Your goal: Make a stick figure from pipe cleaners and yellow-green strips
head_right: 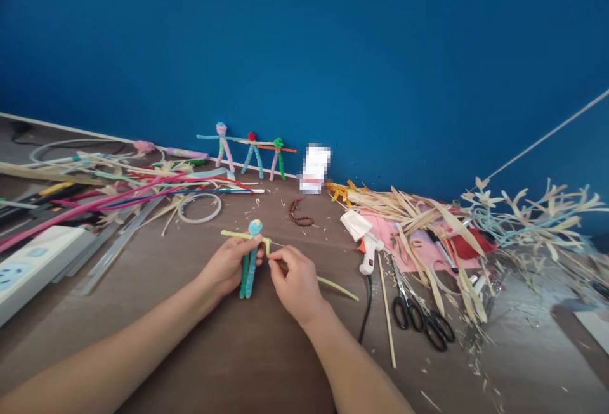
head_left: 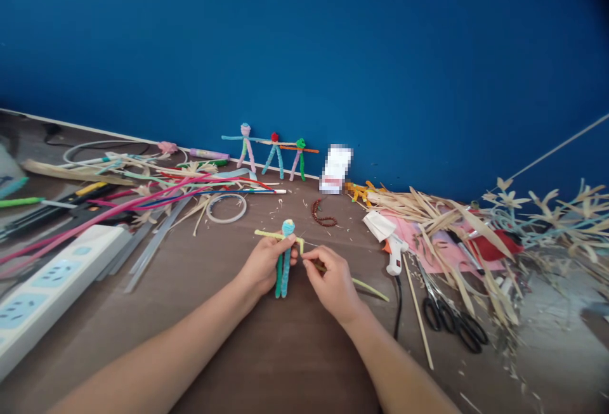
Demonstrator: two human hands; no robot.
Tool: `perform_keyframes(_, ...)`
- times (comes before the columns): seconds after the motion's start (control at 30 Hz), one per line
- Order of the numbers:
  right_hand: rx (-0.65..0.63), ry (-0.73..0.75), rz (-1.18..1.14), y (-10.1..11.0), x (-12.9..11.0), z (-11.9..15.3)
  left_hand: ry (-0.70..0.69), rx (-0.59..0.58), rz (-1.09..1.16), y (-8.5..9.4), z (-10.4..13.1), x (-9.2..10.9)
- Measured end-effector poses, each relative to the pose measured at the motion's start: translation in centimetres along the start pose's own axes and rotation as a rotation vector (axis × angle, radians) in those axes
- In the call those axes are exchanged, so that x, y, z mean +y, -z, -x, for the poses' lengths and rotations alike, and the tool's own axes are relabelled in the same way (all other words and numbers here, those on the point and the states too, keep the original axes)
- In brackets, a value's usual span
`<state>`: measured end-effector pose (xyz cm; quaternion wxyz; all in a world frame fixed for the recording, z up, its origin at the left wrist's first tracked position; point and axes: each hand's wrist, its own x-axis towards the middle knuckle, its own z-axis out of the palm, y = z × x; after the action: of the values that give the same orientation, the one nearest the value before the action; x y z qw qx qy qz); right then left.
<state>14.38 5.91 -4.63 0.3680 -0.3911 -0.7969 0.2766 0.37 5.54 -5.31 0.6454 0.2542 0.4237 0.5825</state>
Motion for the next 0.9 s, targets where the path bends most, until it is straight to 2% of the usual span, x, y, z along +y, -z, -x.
perform_keyframes(0.13, 0.007, -0.077, -0.021, -0.1, 1.3, -0.2, 0.081, -0.041, 0.059, 0.2, -0.1, 0.1)
perform_keyframes(0.3, -0.016, -0.152, -0.005, -0.2, 2.8, -0.4, 0.137, -0.073, 0.009, 0.3, -0.1, 0.3)
perform_keyframes(0.47, -0.01, -0.198, -0.057, 0.0, 2.7, -0.6, 0.121, -0.08, -0.043, 0.3, 0.0, 0.5)
perform_keyframes(0.67, 0.092, -0.283, -0.193, 0.2, 2.5, -1.0, 0.155, -0.125, -0.076, 0.3, 0.2, 0.5)
perform_keyframes(0.8, 0.165, -0.262, -0.219, 0.4, 2.5, -1.0, 0.183, -0.116, -0.125, 0.2, 0.1, 0.2)
perform_keyframes(0.9, 0.198, -0.18, -0.194, 0.7, 1.9, -0.8, 0.135, -0.099, -0.193, 0.1, 0.0, 0.0)
